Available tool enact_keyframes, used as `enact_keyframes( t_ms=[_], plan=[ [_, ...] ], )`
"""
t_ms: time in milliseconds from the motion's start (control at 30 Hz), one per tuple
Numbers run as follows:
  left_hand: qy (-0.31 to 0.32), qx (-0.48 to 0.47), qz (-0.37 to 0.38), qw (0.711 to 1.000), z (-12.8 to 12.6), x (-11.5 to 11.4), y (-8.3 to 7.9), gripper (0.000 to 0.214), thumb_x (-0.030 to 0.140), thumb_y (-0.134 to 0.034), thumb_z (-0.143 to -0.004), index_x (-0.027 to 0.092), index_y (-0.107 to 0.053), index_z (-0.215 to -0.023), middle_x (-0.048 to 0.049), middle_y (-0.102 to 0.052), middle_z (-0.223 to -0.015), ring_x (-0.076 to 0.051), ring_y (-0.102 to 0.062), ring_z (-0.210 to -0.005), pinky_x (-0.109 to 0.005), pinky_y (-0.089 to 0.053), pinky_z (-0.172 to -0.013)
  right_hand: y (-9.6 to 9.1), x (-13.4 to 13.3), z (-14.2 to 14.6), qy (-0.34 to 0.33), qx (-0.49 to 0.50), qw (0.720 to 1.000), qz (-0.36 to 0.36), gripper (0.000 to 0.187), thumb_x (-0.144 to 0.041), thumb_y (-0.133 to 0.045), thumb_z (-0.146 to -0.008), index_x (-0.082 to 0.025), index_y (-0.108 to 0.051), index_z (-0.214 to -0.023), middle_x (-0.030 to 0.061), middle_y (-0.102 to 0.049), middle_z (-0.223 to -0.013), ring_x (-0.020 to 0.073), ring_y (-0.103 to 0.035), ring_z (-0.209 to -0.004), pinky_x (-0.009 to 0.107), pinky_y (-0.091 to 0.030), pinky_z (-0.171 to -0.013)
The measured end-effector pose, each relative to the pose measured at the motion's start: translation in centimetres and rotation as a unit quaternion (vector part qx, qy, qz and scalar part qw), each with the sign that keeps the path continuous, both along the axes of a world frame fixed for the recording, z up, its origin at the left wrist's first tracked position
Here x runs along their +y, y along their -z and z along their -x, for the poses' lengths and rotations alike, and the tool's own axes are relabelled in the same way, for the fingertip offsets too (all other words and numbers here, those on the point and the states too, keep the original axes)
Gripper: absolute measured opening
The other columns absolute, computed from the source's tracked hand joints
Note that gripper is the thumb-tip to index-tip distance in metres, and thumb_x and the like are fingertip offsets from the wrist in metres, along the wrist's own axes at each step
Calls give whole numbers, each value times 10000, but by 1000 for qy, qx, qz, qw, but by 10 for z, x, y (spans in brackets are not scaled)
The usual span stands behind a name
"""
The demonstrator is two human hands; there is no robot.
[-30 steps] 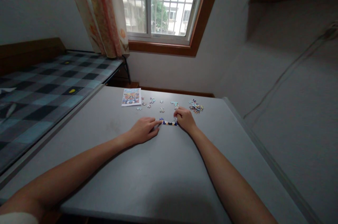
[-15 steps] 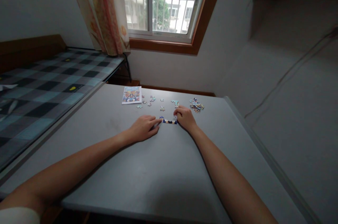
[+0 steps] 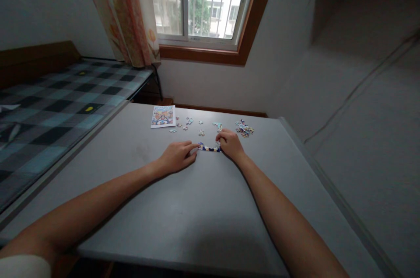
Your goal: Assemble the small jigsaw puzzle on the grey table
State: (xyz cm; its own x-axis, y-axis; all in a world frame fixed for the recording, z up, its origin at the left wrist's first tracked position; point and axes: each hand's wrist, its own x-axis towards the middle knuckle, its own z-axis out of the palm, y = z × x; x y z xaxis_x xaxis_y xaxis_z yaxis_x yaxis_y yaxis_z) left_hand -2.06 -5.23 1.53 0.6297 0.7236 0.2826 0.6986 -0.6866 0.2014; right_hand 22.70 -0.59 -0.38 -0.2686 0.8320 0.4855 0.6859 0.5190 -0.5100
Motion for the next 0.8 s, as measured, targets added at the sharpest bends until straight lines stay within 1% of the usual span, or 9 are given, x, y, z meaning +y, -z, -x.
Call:
enact_keyframes(
  t_ms=[167, 633, 733, 800],
  plan=[
    [2, 22, 5, 1000, 0, 1, 3, 360, 289, -455, -939, 232, -623, -1252, -34, -664, -874, -152, -616, -738, -251, -444, -689, -1, -1, 1, 9, 6, 1000, 0, 287, -1, -430, -689, -193, -618, -588, 24, -575, -680, 162, -530, -668, 263, -388, -689],
    [-3, 35, 10, 999, -1, 0, 0, 366, 310, -440, -951, 224, -618, -1259, -45, -668, -893, -170, -629, -764, -270, -455, -698, -2, -1, 1, 4, 0, 1000, 10, 281, -26, -428, -691, -191, -632, -591, 32, -588, -686, 165, -538, -669, 271, -399, -695],
    [-1, 41, 12, 999, -1, 1, 1, 369, 310, -434, -954, 227, -609, -1268, -48, -667, -904, -170, -631, -775, -270, -459, -709, -2, -1, 2, 8, 11, 1000, 6, 274, -35, -428, -687, -195, -625, -583, 32, -591, -680, 166, -541, -664, 274, -399, -689],
    [0, 43, 13, 999, -1, 1, 2, 371, 309, -433, -953, 227, -604, -1272, -51, -670, -919, -173, -635, -787, -273, -463, -719, -2, 0, 2, 22, 36, 999, -1, 272, -47, -425, -689, -198, -623, -581, 32, -594, -671, 169, -549, -665, 277, -404, -687]
  ],
)
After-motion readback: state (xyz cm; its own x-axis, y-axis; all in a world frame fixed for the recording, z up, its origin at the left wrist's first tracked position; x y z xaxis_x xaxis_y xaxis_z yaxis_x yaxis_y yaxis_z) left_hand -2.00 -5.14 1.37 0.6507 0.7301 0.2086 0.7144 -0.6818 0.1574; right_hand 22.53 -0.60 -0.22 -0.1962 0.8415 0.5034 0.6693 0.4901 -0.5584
